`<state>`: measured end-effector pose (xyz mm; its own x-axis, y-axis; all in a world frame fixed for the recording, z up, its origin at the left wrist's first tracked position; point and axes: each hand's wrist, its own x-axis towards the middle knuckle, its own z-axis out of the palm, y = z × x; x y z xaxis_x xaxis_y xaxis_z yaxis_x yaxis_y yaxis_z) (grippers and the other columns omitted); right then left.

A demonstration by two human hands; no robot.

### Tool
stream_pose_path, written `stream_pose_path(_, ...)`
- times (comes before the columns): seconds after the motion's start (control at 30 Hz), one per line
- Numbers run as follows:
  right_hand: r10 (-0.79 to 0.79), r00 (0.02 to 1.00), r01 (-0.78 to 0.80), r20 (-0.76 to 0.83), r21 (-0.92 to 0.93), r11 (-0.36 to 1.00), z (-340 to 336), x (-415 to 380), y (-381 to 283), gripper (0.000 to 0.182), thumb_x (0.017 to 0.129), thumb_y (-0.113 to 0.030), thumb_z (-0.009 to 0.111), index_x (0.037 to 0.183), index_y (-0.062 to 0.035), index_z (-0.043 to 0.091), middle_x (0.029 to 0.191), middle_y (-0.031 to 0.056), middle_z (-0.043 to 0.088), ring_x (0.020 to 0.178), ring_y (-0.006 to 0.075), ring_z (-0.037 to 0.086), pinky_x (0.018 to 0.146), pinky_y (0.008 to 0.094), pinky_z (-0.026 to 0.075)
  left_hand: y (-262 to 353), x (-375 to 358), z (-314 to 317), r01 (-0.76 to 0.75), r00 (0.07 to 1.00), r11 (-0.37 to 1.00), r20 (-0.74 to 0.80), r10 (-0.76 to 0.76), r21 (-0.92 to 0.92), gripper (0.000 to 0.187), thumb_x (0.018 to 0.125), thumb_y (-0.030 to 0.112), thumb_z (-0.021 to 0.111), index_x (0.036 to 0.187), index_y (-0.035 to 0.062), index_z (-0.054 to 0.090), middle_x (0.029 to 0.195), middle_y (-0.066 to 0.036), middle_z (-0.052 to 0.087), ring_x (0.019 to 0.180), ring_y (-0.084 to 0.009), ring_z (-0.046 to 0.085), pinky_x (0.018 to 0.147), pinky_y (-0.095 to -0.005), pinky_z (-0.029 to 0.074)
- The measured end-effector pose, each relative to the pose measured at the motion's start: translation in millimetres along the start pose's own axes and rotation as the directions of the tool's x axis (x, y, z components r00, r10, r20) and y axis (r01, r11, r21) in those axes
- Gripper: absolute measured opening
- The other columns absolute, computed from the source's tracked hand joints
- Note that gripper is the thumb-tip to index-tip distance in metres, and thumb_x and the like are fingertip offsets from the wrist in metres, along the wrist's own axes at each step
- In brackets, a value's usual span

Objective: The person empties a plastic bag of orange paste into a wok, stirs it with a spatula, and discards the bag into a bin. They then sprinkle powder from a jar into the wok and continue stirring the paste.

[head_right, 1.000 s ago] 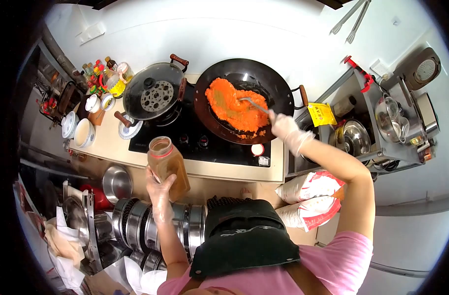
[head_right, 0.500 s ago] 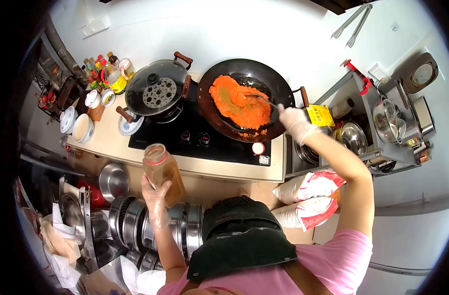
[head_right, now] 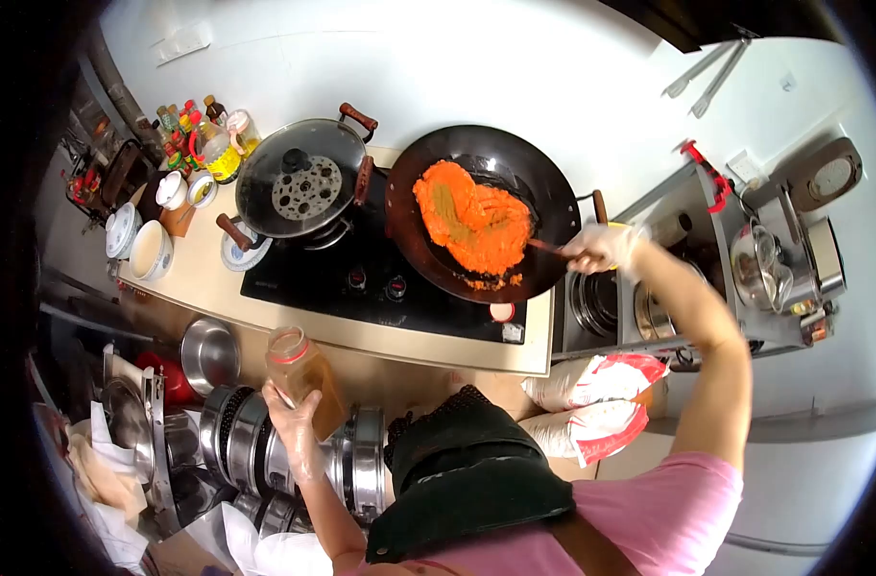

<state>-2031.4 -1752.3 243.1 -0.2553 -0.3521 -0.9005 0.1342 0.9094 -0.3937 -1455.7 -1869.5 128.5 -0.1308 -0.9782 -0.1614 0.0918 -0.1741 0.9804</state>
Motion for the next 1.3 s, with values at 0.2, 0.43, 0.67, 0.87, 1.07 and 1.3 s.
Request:
stream_pose_path(0.2, -0.289, 0.945, 0.268, -0.154, -0.144, 0.953, 72.6, 15.7, -16.9, 0.016, 0.09, -0.007, 0.065, 0.105, -0.003, 0.06, 0.067, 0.0015, 0.057, 0.046, 0.0099, 0.051, 0.038, 0.0243, 0.037, 33.5, -8.6, 29.9, 0.068, 0.997, 0.996, -0.019, -0.069, -0.059, 0.075, 0.067, -0.011, 0.072, 0.133, 0.004, 0.041, 0.124, -0.008, 0.052, 0.116, -0.0204, 0.053, 0.106, -0.0354, 0.041)
stream_pose_path(0.43, -0.864, 0.499, -0.118, -0.068, -0.993, 0.01, 106.8, -3.9, 4.8, 0.043, 0.085, -0.004, 0.059, 0.126, 0.0082, 0.053, 0.072, 0.0202, 0.067, 0.07, 0.0316, 0.071, 0.053, 0.0398, 0.055, 32.9, -7.8, 40.7, 0.033, 0.999, 0.997, 0.027, -0.032, -0.069, 0.074, 0.068, -0.013, 0.07, 0.133, 0.0038, 0.041, 0.123, -0.007, 0.051, 0.117, -0.0191, 0.052, 0.106, -0.0349, 0.041)
stream_pose_path(0.67, -0.945, 0.327, -0.42, 0.012, -0.894, -0.157, 163.2, -21.7, 75.6, 0.054, 0.085, -0.01, 0.055, 0.136, 0.0092, 0.047, 0.07, 0.0058, 0.055, 0.059, 0.0169, 0.058, 0.05, 0.026, 0.05, 38.6, -12.5, 35.1, 0.054, 0.997, 0.994, 0.055, -0.048, -0.095, 0.073, 0.069, -0.015, 0.07, 0.133, 0.0043, 0.041, 0.123, -0.006, 0.05, 0.116, -0.0188, 0.052, 0.106, -0.034, 0.04)
stream_pose_path(0.87, -0.885, 0.463, -0.526, -0.052, -0.82, -0.227, 157.8, -28.6, 131.1, 0.059, 0.086, -0.01, 0.05, 0.142, 0.0079, 0.042, 0.072, 0.0179, 0.058, 0.055, 0.0223, 0.058, 0.044, 0.0349, 0.048, 24.9, -6.7, 14.5, 0.029, 0.999, 0.997, 0.047, -0.026, -0.073, 0.074, 0.069, -0.014, 0.072, 0.134, 0.0048, 0.04, 0.124, -0.007, 0.051, 0.116, -0.019, 0.052, 0.105, -0.035, 0.042)
stream_pose_path(1.07, -0.922, 0.386, -0.43, -0.044, -0.892, -0.138, 128.9, 49.7, 113.8, 0.052, 0.089, -0.01, 0.049, 0.139, 0.0039, 0.046, 0.073, 0.0117, 0.061, 0.056, 0.0218, 0.061, 0.044, 0.0355, 0.049, 48.9, -6.7, 30.6, 0.091, 0.993, 0.986, 0.081, -0.08, -0.143, 0.074, 0.07, -0.014, 0.071, 0.135, 0.003, 0.039, 0.125, -0.008, 0.053, 0.117, -0.0196, 0.054, 0.104, -0.0346, 0.043)
stream_pose_path(1.3, -0.88, 0.404, -0.382, -0.25, -0.92, 0.086, 133.0, -55.8, 64.9, 0.046, 0.091, -0.005, 0.052, 0.137, -0.0028, 0.048, 0.078, 0.0091, 0.064, 0.062, 0.0233, 0.068, 0.051, 0.0324, 0.055, 63.9, 12.8, 42.8, -0.021, 0.981, 0.998, 0.191, 0.031, -0.051, 0.076, 0.07, -0.013, 0.073, 0.137, 0.0004, 0.039, 0.128, -0.009, 0.053, 0.117, -0.0193, 0.055, 0.105, -0.0332, 0.042)
